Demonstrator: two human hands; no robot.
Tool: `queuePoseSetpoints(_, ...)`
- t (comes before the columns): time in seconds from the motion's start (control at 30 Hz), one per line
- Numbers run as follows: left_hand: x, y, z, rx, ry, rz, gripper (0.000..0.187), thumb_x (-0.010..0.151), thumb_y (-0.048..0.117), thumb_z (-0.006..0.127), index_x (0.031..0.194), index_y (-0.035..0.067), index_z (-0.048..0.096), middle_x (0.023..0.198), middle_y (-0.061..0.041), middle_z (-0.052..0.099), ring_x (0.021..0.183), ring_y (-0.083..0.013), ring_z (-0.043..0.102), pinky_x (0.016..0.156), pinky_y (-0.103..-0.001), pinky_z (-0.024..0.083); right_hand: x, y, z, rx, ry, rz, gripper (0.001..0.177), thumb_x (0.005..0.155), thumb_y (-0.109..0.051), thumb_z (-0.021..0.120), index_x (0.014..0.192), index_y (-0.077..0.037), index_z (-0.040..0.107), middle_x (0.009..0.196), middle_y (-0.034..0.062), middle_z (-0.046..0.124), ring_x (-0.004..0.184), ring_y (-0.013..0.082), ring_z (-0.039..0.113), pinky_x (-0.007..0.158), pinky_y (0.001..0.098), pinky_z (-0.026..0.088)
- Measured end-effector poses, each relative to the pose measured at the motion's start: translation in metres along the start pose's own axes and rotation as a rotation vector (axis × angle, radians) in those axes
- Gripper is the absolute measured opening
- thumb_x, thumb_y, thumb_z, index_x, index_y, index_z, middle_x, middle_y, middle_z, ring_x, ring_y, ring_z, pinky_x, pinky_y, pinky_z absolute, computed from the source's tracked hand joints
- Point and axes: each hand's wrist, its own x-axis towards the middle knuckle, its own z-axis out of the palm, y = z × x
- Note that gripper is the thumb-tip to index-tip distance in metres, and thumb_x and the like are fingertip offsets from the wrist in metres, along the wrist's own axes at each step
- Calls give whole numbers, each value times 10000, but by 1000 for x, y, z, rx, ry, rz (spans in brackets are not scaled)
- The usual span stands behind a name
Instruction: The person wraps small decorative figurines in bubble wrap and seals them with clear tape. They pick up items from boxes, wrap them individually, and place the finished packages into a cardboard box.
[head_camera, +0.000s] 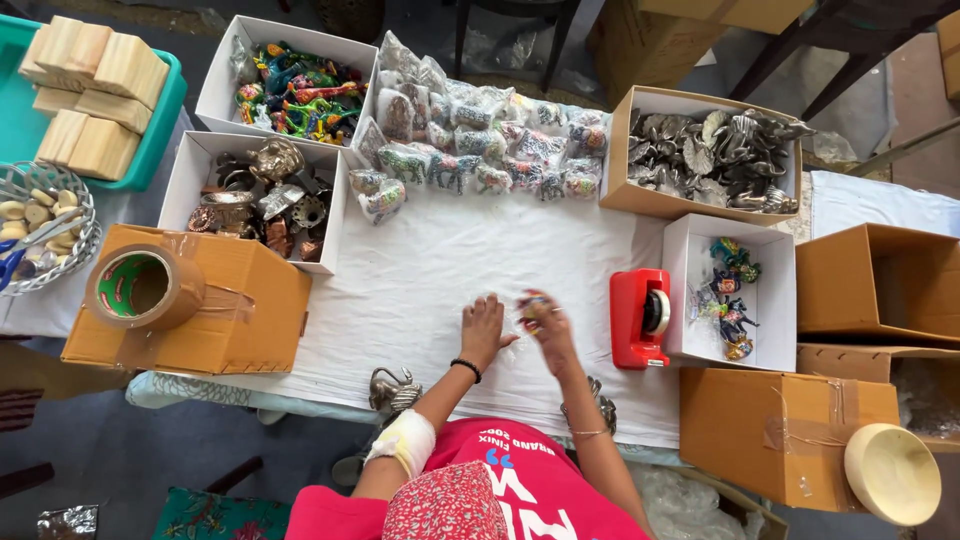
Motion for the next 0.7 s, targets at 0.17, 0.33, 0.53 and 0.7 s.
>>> queuePoseSetpoints(0.17, 1, -5, -1, -86, 93, 58, 801, 666, 448, 863, 1346, 184, 531, 1478, -51, 431, 1286, -291, 437, 960, -467, 416, 33, 81, -22, 160, 0, 163, 437, 949, -311, 738, 1299, -76, 621, 1061, 66, 718, 893, 155, 666, 737, 311, 559)
queuePoseSetpoints(0.33, -2, 12, -26, -256, 129, -81, 901, 667, 442, 902, 1391, 136, 462, 1434, -94, 417, 1230, -334, 438, 921, -530, 410, 25, 63, 10, -396, 280, -71, 441, 890, -229, 782, 1272, -57, 645, 1135, 73, 721, 963, 149, 686, 793, 326, 589)
queuePoseSetpoints(0.53, 3, -13, -22, -403, -116, -172, 934, 639, 250, 909, 1439, 122, 443, 1489, -129, 393, 1235, -387, 448, 917, -504, 474, 50, 67, -7, -805, 240, -225, 361, 831, -169, 776, 1180, -82, 749, 1050, 108, 787, 898, 179, 757, 773, 319, 619)
queuePoseSetpoints(0.7, -4, -48, -35, -631, 206, -25, 330, 890, 47, 703, 1202, 154, 698, 1221, -95, 665, 1144, -319, 627, 1004, -414, 524, 43, 42, 21, -1007, 378, -140, 267, 854, -130, 795, 1103, -35, 772, 977, 136, 781, 792, 188, 752, 702, 317, 602)
